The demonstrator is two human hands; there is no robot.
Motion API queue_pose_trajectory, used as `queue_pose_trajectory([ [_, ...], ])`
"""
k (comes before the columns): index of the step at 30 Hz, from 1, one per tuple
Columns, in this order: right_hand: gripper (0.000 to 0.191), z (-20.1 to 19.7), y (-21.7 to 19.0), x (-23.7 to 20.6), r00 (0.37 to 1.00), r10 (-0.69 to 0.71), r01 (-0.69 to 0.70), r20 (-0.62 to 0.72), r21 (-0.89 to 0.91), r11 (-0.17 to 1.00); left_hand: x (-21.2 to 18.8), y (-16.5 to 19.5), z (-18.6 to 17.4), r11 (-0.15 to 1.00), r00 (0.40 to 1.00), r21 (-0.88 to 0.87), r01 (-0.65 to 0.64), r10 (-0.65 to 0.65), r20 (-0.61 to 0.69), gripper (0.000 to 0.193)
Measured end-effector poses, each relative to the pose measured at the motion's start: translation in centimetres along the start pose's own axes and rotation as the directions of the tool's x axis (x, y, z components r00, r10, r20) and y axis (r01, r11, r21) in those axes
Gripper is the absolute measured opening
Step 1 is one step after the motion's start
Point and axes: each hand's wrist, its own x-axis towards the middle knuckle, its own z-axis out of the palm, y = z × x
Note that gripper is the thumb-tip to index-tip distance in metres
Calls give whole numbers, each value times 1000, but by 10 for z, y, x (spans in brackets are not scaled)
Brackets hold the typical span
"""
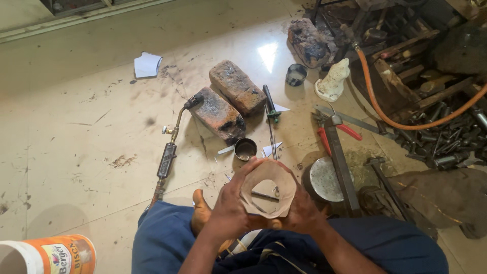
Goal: The person hammers a white cylindrical ceramic object on a metal bar, then heats it with a blowtorch while rotating it. The person dips the object into water and continues hammering and heating it.
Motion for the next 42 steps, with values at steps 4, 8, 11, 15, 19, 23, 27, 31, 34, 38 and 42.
queue_pose_trajectory([
  [4,106,-1,-14,3,992,111,-101,-55,159,982,6,3,15,982,983,54,-182,183,-25,123],
  [8,93,-11,-24,14,951,-311,258,-7,-536,804,9,10,16,966,969,118,-230,239,-70,133],
  [11,92,-15,-26,20,925,-377,314,38,-633,707,11,14,13,972,980,170,-162,179,-85,135],
  [15,95,-17,-23,18,975,-219,213,50,-515,830,12,16,12,982,979,84,-170,178,-99,125],
  [19,99,-18,-15,14,1000,-30,31,7,-365,931,16,8,15,943,978,-325,72,-130,-161,111],
  [23,99,-13,-2,12,953,301,-300,-33,36,953,23,-11,20,850,951,-521,74,-217,-220,98],
  [27,83,-14,10,10,912,405,-410,62,175,895,29,-31,16,824,928,-566,-14,-201,-315,91],
  [31,69,-32,14,12,869,487,-487,-82,21,873,34,-41,-6,611,880,-783,-116,-302,-366,99],
  [34,71,-38,13,14,880,451,-434,-147,133,891,33,-38,-9,610,890,-782,-131,-275,-363,102],
  [38,101,-24,6,16,962,264,-272,68,295,916,25,-29,16,752,942,-659,20,-234,-240,111],
  [42,93,-11,-10,16,947,308,-316,-93,-95,944,20,-19,30,713,960,-697,77,-240,-140,121],
])
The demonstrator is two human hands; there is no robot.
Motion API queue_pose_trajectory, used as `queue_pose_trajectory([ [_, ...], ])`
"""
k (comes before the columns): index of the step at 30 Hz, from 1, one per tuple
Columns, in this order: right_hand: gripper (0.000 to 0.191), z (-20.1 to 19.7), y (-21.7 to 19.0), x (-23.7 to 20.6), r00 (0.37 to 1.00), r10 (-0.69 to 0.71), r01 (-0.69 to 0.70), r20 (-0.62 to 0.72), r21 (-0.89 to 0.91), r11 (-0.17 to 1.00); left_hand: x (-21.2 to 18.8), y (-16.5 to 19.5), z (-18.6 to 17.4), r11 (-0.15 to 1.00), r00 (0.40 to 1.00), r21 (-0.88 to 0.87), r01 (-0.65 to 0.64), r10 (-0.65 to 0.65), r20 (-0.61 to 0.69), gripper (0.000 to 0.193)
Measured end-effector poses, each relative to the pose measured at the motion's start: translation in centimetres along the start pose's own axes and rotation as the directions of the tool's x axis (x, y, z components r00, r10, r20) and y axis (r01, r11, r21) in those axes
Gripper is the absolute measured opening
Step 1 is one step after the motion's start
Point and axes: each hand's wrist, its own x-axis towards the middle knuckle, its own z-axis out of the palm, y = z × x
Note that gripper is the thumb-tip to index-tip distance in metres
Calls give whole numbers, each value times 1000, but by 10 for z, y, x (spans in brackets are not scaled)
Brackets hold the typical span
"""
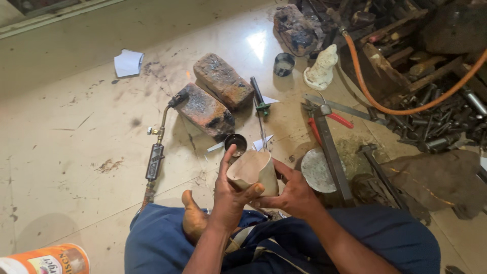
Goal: The person hammers a white cylindrical ceramic object on a metal bar, then heats it with a blowtorch while rotating it. The person dips the object into water and continues hammering and heating it.
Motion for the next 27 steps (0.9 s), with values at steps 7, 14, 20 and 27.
queue_pose_trajectory([
  [7,87,17,-27,-10,983,-72,43,-166,-169,985,-3,4,2,996,998,-79,-49,52,43,131],
  [14,82,19,-28,-12,980,-27,1,-197,-131,991,0,-11,-5,989,999,-144,-32,33,8,122],
  [20,81,31,-8,-9,968,65,-93,-241,-108,990,9,-26,-25,998,998,-64,10,-14,-67,121],
  [27,103,40,3,-1,900,-20,-127,-436,-307,943,28,-25,-60,919,991,389,67,-16,-132,103],
])
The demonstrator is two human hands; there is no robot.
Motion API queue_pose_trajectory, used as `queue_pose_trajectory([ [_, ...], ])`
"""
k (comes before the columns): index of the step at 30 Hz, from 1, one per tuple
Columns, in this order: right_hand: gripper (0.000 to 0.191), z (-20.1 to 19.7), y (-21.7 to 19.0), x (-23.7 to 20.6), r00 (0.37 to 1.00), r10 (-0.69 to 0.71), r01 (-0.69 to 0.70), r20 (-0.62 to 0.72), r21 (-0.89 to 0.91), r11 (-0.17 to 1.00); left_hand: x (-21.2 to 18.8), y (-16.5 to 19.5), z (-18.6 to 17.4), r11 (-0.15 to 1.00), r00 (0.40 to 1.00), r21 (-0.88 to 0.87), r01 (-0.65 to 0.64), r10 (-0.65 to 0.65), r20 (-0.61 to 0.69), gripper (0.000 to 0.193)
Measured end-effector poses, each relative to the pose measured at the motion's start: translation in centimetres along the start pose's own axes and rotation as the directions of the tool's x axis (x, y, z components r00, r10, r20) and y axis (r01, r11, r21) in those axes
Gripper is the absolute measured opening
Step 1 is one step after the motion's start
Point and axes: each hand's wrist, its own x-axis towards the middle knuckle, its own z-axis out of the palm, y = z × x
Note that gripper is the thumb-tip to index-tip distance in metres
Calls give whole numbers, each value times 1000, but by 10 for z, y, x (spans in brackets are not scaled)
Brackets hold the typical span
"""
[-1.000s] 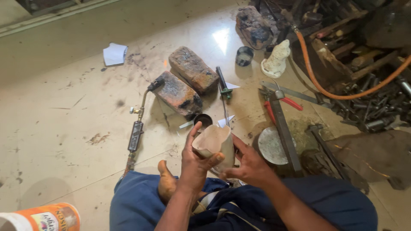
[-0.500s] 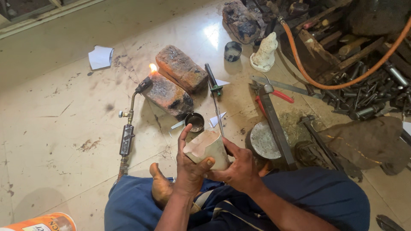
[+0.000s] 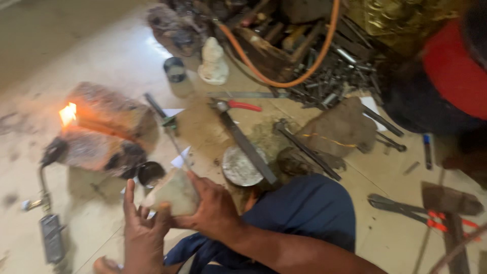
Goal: The person hammers a white cylindrical ceramic object on a metal bar, then heats it with a blowtorch while rotating it. The person dips the object into water and continues hammering and heating it.
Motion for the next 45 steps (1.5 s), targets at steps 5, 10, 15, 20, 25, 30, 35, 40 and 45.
queue_pose_trajectory([
  [5,109,-28,-10,-2,961,-203,216,189,-48,975,4,3,-2,987,991,89,-133,134,-7,55],
  [10,70,-138,12,9,912,-58,157,407,-215,964,22,42,-13,931,992,349,-112,125,-15,34],
  [15,46,-237,136,36,980,179,-201,-91,-444,873,71,72,27,970,989,198,-140,146,-16,47],
  [20,37,-242,251,5,970,234,-205,-69,-753,625,152,81,105,807,920,443,-390,364,148,65],
  [25,45,-218,283,-25,913,316,-405,-260,-673,618,208,62,173,981,934,163,-101,37,356,66],
  [30,63,-206,285,-30,976,139,-216,-166,-784,582,224,31,171,977,891,180,116,-183,416,31],
  [35,55,-211,279,-15,971,197,-232,-135,-731,641,220,7,158,918,844,113,380,-394,364,21],
  [40,55,-236,251,13,945,328,-257,7,-607,752,206,2,154,981,934,-130,146,-94,345,20],
  [45,59,-246,184,46,828,559,-538,-53,-359,763,173,21,162,964,957,48,-260,251,149,18],
])
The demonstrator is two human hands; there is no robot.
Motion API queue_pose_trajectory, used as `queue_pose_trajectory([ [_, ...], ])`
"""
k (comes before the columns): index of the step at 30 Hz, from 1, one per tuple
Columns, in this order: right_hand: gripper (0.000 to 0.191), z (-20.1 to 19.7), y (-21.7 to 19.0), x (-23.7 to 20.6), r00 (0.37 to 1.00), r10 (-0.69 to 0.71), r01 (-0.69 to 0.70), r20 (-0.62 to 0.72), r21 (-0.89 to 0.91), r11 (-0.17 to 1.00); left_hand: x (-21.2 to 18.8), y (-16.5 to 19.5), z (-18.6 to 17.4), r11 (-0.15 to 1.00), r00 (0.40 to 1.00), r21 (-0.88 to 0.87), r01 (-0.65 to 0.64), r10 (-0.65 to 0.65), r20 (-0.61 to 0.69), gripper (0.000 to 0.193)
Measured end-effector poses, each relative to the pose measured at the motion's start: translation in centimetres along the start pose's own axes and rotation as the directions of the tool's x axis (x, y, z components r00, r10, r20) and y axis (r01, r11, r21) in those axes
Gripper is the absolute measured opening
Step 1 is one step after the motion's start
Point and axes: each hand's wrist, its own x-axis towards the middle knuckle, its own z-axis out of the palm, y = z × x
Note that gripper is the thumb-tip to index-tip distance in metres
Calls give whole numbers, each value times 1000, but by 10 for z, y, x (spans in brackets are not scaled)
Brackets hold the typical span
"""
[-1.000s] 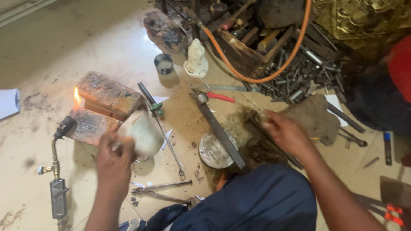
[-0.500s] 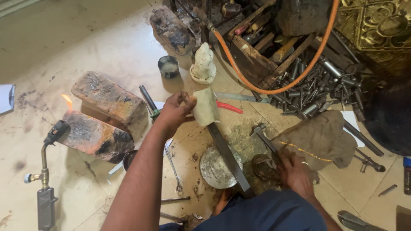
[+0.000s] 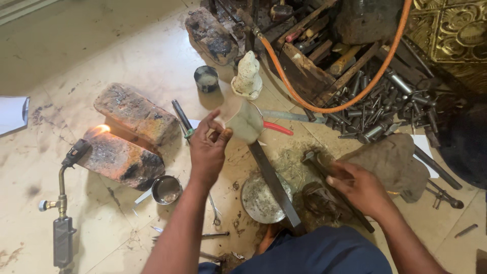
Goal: The person hammers a white cylindrical ceramic object on a metal bar, then heats it with a blowtorch while rotating it. The person dips the object into water and continues hammering and heating it.
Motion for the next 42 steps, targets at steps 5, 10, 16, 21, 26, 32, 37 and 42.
queue_pose_trajectory([
  [5,65,17,-92,-34,886,-361,210,290,444,871,-46,38,3,925,883,199,-323,370,-288,25],
  [10,73,67,-168,-61,867,-243,-371,435,889,266,-129,53,6,810,867,474,-345,469,-170,11],
  [16,74,69,-181,-81,935,-257,-182,243,953,241,-199,28,-37,913,944,248,-325,299,138,28],
  [21,89,68,-192,-94,882,-456,309,116,589,747,-181,26,-92,917,961,-332,222,-147,235,96],
  [26,81,64,-196,-94,648,-748,545,143,600,586,-145,58,-80,953,915,57,298,-302,266,120],
  [32,56,-13,-89,-23,949,-300,301,94,2,954,-78,82,-68,972,969,87,217,-226,103,119],
  [37,48,10,30,-3,962,-269,245,-38,-307,919,15,59,-26,990,999,128,51,-49,-19,118],
  [42,58,61,87,-9,981,-149,78,-126,-451,889,59,19,21,992,974,71,101,-114,197,119],
])
